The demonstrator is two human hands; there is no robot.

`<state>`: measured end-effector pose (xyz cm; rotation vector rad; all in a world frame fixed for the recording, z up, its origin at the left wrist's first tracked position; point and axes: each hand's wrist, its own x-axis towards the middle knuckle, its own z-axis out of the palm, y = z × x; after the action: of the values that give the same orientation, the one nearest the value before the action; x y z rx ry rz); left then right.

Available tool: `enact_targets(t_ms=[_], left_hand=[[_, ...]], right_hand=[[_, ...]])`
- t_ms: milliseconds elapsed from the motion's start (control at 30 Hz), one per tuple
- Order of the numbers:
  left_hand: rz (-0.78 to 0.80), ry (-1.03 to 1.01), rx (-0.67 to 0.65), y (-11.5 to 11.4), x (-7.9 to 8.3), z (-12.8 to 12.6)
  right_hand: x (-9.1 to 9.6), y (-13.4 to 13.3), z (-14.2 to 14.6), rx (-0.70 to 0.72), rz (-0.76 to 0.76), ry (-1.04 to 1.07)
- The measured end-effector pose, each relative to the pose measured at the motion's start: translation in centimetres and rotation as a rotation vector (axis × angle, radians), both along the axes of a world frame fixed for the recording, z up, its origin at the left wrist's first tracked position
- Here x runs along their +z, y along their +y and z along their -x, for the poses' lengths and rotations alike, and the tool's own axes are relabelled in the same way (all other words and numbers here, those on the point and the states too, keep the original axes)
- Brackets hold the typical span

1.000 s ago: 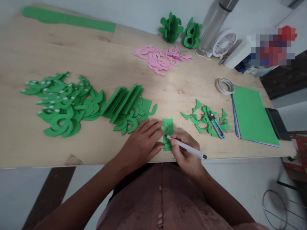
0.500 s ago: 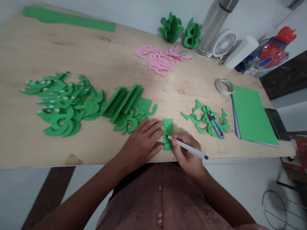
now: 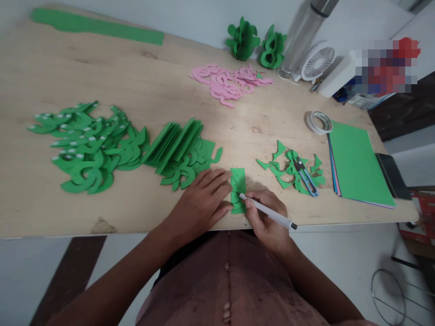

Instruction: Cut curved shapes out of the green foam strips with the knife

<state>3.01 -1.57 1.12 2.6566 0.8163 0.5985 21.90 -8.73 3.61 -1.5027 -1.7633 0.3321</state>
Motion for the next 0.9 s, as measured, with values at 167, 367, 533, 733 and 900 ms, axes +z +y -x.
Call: enact_targets(t_ms=[167,367,533,733,900], left_hand=[[-0.002,-0.003,0.004,-0.03,-0.15,0.06],[-0.007,-0.007,0.010,-0.08,-0.14,0.00],[-0.008,-0.003,0.008,-0.04,-0.17,0.01],[0.012,-0.003,0.003,-0.03,-0.14,0.06],[0.004,-0.007,0.001,-0.07,-0.24,0.02]], right_hand=[[0.06,-0.09,0.02,0.000,-0.028,-0.054],[-0.09,-0.17,0.01,0.015,-0.070,-0.093],[-0.11,-0.33,-0.02,0.035,-0.063,-0.105],[-0.04,-0.52,0.16,0.032,-0.051,-0.140],[0.17,-0.74,0.24,0.032,-0.045,-0.111]])
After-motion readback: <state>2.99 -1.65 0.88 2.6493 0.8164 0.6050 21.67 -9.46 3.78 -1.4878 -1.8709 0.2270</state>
